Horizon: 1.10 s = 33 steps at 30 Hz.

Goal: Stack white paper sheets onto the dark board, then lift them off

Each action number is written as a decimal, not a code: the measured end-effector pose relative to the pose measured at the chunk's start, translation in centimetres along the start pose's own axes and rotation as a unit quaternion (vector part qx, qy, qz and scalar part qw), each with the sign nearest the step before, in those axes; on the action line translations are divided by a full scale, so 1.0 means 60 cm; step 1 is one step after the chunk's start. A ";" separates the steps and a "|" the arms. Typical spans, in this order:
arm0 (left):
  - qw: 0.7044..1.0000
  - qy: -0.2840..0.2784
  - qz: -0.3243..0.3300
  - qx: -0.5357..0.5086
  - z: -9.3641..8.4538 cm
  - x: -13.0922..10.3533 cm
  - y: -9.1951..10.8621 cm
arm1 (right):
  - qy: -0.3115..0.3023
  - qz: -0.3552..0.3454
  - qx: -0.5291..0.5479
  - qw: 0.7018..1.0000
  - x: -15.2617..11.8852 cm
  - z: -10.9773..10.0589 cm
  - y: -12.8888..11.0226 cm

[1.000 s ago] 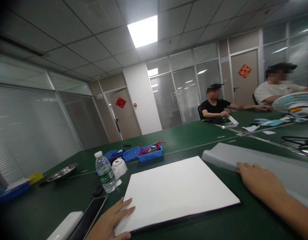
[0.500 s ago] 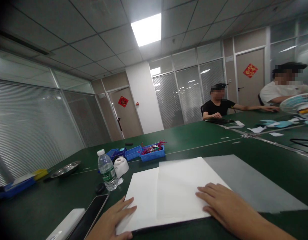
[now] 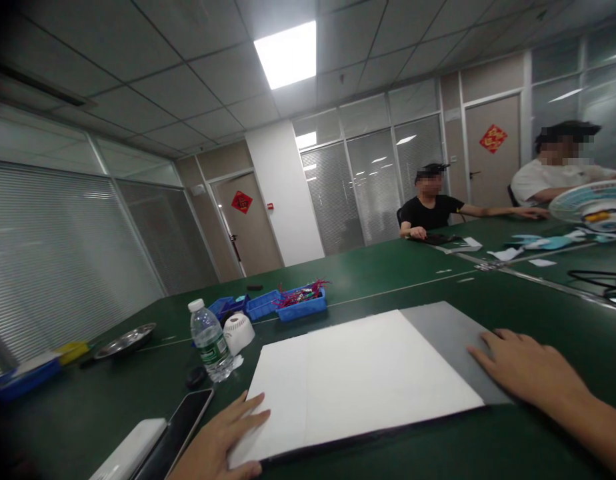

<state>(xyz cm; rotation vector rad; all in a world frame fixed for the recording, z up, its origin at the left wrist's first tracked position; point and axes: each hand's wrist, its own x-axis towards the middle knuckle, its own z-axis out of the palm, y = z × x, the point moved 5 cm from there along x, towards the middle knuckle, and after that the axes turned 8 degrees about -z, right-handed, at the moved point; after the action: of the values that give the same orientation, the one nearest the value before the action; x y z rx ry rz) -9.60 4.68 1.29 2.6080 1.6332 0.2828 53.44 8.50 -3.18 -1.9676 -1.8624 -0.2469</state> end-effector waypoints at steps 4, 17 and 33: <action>1.000 0.019 0.011 0.008 0.001 -0.003 -0.003 | -0.035 -0.023 0.027 0.999 -0.007 0.010 -0.042; 0.999 0.021 0.050 -0.003 0.001 -0.007 -0.002 | -0.076 -0.111 0.078 0.988 -0.044 0.000 -0.192; 0.998 0.036 0.048 -0.027 0.003 -0.012 -0.014 | -0.112 -0.143 0.050 0.982 -0.049 -0.008 -0.214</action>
<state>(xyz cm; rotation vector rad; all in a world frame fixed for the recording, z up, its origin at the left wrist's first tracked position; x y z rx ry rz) -10.64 4.44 0.92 2.6684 1.5011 0.4249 40.64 5.82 -1.71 -1.7166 -2.2567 -0.0123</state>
